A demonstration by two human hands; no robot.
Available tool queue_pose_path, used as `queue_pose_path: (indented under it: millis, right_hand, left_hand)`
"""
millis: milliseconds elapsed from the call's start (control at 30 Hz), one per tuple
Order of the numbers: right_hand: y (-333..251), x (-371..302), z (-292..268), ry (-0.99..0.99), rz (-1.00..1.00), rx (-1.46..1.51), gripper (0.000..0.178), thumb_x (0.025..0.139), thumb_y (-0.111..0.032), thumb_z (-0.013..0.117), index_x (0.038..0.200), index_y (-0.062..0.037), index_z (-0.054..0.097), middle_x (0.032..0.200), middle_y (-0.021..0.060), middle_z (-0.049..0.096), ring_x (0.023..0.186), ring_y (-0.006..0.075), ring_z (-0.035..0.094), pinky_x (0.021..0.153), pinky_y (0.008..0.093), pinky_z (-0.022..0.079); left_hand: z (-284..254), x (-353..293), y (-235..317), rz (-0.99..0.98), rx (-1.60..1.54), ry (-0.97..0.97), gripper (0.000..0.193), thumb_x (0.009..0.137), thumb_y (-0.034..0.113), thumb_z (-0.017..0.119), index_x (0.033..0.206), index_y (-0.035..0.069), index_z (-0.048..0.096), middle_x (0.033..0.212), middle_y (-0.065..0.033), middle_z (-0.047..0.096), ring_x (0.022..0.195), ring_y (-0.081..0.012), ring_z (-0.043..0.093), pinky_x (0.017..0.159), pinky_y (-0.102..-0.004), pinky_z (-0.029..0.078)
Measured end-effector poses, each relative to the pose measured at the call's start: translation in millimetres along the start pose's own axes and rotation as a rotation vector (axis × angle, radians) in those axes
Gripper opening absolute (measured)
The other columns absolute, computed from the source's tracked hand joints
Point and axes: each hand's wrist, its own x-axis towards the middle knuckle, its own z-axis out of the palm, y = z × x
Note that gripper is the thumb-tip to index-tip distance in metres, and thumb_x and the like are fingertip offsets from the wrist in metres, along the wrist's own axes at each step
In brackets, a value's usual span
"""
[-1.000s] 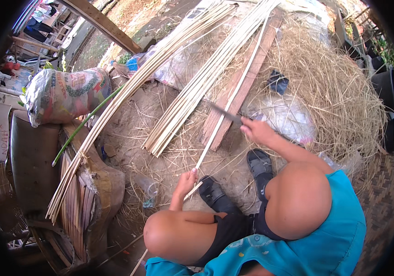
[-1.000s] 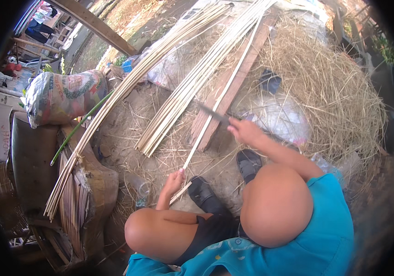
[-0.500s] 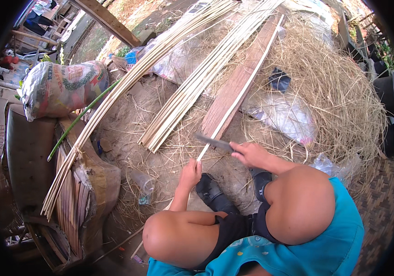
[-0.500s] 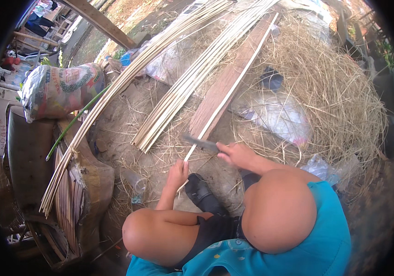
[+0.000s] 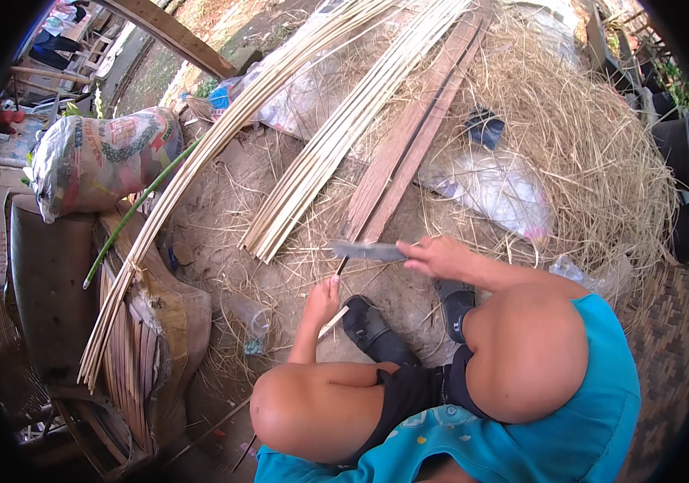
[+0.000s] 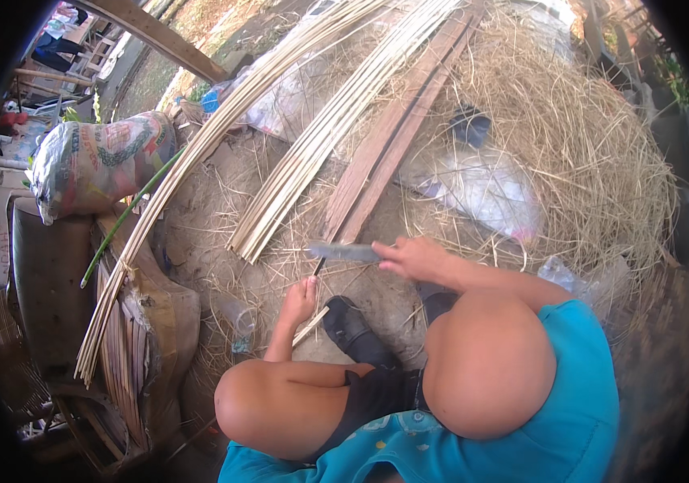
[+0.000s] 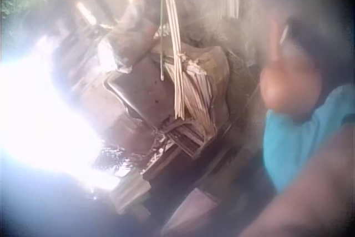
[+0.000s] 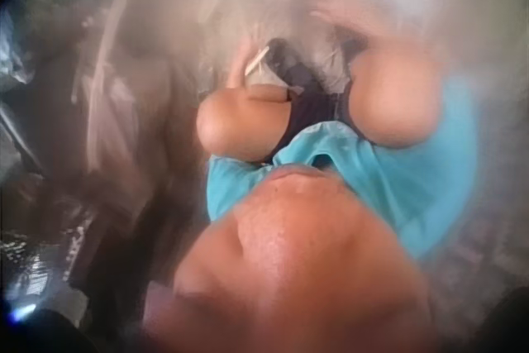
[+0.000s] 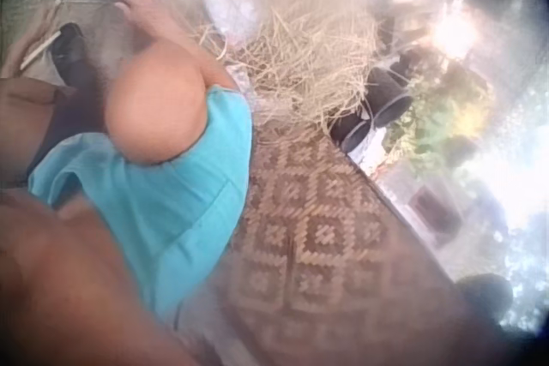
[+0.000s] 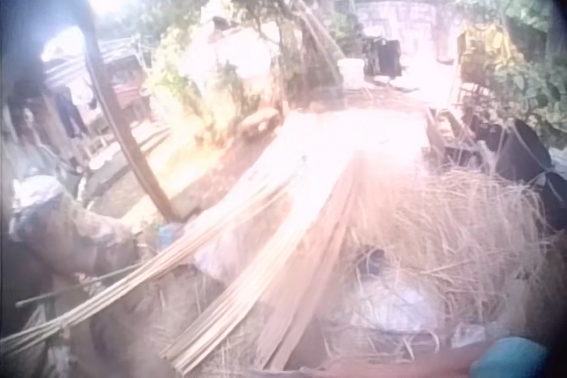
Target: The person sits on the ground and uses a machete to split long bamboo poles into thin strips. They repeatedly position each pole on a wooden board and strike it with the machete to separate the material, then set the strips aside.
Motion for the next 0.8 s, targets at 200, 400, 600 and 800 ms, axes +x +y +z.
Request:
queue_pose_path:
  millis: [200,400,600,800]
  right_hand:
    - [-32.8,-13.0,10.2,-0.116,-0.154,0.055,0.049,0.103,-0.050,0.052,0.141,-0.0204,0.055,0.092,0.0224,0.068,0.084,0.0421,0.070,0.077,0.0536,0.057]
    - [99.2,67.2,-48.5,0.217,0.191,-0.154,0.037,0.104,-0.046,0.049,0.129,-0.0194,0.059,0.087,0.0238,0.069,0.086,0.0454,0.070,0.073,0.0530,0.057]
    - [63.4,66.9,-54.8,0.240,0.249,0.055,0.037,0.105,-0.038,0.050,0.128,-0.0103,0.060,0.085,0.0248,0.070,0.083,0.0456,0.069,0.075,0.0558,0.055]
    - [-76.5,-37.9,33.8,-0.240,-0.270,0.051,0.046,0.101,-0.049,0.055,0.137,-0.0205,0.058,0.096,0.0217,0.069,0.082,0.0417,0.069,0.074,0.0511,0.057]
  left_hand:
    - [-14.2,-7.6,4.1,-0.003,0.007,-0.014,0.053,0.109,0.039,0.042,0.085,-0.004,0.063,0.078,-0.0320,0.062,0.081,-0.0530,0.062,0.073,-0.0560,0.047]
    - [-6.7,-98.9,-55.9,-0.153,0.081,-0.017,0.054,0.107,0.040,0.043,0.083,-0.003,0.065,0.079,-0.0322,0.063,0.079,-0.0527,0.063,0.072,-0.0566,0.048]
    - [5.5,-80.3,-63.4,-0.111,0.051,0.067,0.050,0.105,0.041,0.047,0.086,-0.002,0.064,0.073,-0.0282,0.065,0.078,-0.0504,0.065,0.071,-0.0546,0.049]
    - [29.0,-24.0,-21.4,0.152,0.221,0.204,0.042,0.107,0.039,0.045,0.096,0.000,0.054,0.067,-0.0305,0.064,0.063,-0.0518,0.064,0.058,-0.0601,0.051]
